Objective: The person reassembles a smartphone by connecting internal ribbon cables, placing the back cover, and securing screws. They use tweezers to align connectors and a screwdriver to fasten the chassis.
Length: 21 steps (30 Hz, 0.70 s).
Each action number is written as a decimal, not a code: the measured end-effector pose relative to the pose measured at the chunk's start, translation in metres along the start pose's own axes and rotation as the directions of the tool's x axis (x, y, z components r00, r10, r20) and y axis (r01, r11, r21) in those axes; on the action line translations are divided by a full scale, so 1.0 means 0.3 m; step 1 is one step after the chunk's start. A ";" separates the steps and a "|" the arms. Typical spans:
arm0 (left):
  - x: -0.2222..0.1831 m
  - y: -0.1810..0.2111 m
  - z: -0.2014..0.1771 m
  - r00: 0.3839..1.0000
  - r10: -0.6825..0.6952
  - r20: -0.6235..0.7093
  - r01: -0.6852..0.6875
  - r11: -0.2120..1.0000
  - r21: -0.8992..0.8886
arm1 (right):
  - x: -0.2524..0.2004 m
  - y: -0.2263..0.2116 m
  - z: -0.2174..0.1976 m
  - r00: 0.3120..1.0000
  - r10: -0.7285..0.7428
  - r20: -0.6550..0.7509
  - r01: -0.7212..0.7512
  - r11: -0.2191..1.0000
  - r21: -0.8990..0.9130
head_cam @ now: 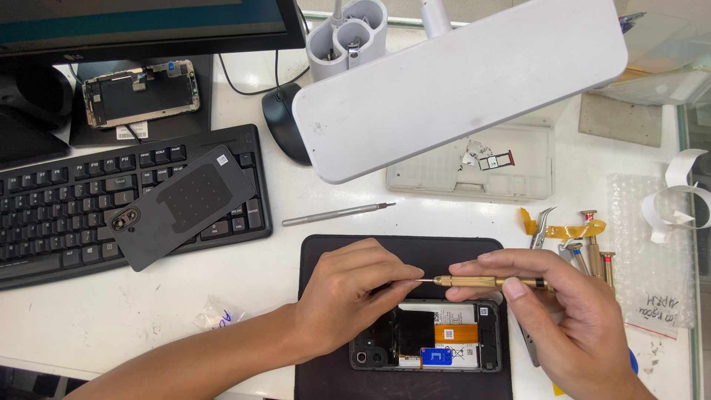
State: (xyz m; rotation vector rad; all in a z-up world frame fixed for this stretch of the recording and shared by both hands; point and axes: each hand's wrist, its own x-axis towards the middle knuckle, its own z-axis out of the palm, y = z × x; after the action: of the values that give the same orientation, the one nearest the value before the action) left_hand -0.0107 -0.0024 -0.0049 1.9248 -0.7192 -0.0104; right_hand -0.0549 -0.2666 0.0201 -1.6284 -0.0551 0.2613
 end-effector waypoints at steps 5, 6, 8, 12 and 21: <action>0.002 0.003 0.001 1.000 -0.003 -0.010 0.003 1.000 0.014 | 0.006 -0.007 0.000 1.000 -0.021 -0.011 0.021 1.000 0.017; 0.002 0.004 0.000 1.000 0.001 -0.014 -0.001 1.000 0.015 | 0.007 -0.011 -0.001 1.000 -0.025 -0.017 0.025 1.000 0.012; 0.001 0.006 -0.002 1.000 0.011 -0.020 -0.011 1.000 0.018 | 0.011 -0.018 -0.002 0.999 -0.017 -0.047 0.015 0.999 -0.044; -0.002 0.005 -0.008 0.998 0.055 -0.025 -0.054 0.998 0.027 | 0.019 -0.027 0.001 0.995 0.008 -0.099 -0.023 0.989 -0.149; 0.012 -0.023 -0.032 0.989 0.128 0.069 -0.144 0.925 0.351 | 0.040 -0.040 0.001 0.992 -0.075 -0.098 0.055 0.980 -0.190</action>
State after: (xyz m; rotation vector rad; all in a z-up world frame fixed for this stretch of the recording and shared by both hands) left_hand -0.0014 0.0058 -0.0049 2.2183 -0.9348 0.1743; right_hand -0.0418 -0.2630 0.0304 -1.8218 -0.0539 0.1219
